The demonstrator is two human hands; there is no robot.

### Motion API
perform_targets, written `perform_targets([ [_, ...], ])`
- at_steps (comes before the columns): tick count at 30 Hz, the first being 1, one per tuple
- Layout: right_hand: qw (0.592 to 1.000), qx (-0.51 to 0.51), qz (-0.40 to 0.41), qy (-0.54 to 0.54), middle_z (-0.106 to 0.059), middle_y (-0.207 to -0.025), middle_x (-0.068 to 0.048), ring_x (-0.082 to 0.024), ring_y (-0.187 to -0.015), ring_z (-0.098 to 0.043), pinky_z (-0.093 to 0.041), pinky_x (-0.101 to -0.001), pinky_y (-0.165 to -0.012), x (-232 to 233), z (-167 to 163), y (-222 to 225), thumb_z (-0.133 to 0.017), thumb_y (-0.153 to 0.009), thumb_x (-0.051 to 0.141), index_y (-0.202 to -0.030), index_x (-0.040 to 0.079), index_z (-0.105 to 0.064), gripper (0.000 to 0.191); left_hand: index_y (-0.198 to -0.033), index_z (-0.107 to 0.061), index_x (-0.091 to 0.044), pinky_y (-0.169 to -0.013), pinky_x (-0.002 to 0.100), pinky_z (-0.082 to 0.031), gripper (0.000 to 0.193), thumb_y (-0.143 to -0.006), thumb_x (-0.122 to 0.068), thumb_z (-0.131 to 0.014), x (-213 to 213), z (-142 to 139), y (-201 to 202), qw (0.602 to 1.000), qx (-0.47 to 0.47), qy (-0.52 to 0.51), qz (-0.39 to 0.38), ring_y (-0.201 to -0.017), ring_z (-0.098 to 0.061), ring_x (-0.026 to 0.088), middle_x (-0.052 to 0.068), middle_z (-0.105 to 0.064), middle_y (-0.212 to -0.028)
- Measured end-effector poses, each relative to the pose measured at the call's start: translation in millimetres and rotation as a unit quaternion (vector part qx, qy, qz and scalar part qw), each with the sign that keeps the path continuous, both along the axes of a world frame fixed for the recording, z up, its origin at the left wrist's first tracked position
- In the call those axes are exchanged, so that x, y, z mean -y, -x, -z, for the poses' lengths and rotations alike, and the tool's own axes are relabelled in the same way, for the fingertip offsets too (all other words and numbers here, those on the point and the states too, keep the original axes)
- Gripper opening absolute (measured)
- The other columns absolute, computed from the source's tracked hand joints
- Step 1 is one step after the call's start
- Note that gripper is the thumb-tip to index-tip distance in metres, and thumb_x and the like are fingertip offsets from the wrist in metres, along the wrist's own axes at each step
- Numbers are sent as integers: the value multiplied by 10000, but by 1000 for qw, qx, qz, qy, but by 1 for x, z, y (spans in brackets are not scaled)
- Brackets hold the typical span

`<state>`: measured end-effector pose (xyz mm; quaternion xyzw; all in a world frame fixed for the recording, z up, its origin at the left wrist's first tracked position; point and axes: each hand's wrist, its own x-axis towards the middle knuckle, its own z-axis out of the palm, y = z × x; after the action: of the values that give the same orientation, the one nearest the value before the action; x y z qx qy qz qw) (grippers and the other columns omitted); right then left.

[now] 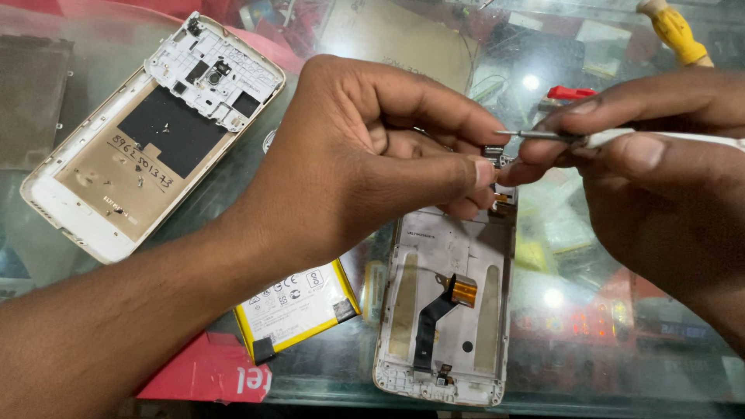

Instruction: The person removes a small component from a smartphone motherboard using a precision screwdriver, then places the motherboard into the phone chassis and secures it with screws. The person handles the motherboard, screwdriver, and phone chassis throughout the process.

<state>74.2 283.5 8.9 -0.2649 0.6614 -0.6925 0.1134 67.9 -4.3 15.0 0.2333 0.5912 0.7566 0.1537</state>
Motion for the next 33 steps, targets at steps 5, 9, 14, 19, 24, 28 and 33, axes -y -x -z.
perform_targets([
  [5, 997, -56, 46, -13, -726, -1047, -145, -230, -1034, -760, -640, -443, -1031, 14, 3, 2, -627, -971, 24, -1113, 79, -616, 152, -1105, -711, 116, -734, 274, -699, 241, -889, 10, -730, -3, -5, -1, 1000, 22, 8, 0, -803, -788, 152, 163, -780, -921],
  [9, 990, -92, 63, -86, -704, -1073, -154, -186, -1101, -731, -613, -414, -1126, 15, 0, -2, -644, -980, -60, -1064, 69, -585, 165, -1078, -721, 109, -719, 269, -700, 233, -869, 8, -729, -5, -9, -2, 999, 36, 18, -2, -782, -779, 142, 158, -779, -909],
  [14, 969, -143, 106, -169, -700, -1087, -140, -167, -1109, -714, -565, -393, -1214, 19, -4, -7, -636, -954, -67, -1078, 86, -529, 224, -1084, -730, 108, -729, 268, -694, 233, -876, 3, -750, -5, -9, -4, 999, 34, 9, 1, -775, -777, 136, 163, -789, -917],
  [19, 960, -180, 105, -189, -703, -1066, -130, -169, -1101, -724, -556, -382, -1200, 24, -8, -4, -645, -950, -54, -1067, 89, -521, 223, -1072, -746, 93, -715, 253, -685, 222, -876, -9, -769, -3, -9, -5, 1000, 23, 17, -1, -751, -769, 124, 151, -793, -893],
  [24, 946, -201, 109, -231, -713, -1041, -113, -175, -1110, -725, -551, -395, -1202, 22, -11, -4, -667, -948, -34, -1046, 94, -525, 215, -1032, -758, 75, -683, 232, -669, 209, -846, -19, -779, -4, -11, -5, 999, 19, 41, -11, -715, -763, 105, 134, -794, -858],
  [28, 946, -211, 106, -222, -715, -1034, -100, -162, -1117, -718, -527, -383, -1228, 22, -9, -4, -680, -964, -19, -1059, 106, -529, 218, -1029, -763, 73, -667, 229, -664, 208, -842, -17, -781, -5, -13, -6, 999, 16, 44, -14, -701, -759, 101, 129, -795, -853],
  [33, 945, -210, 109, -226, -718, -1073, -102, -165, -1120, -719, -520, -389, -1229, 22, -10, -6, -681, -954, -14, -1056, 106, -527, 220, -1069, -763, 80, -711, 244, -678, 213, -876, -4, -797, -3, -7, -5, 1000, 11, 24, -6, -760, -771, 112, 140, -802, -911],
])
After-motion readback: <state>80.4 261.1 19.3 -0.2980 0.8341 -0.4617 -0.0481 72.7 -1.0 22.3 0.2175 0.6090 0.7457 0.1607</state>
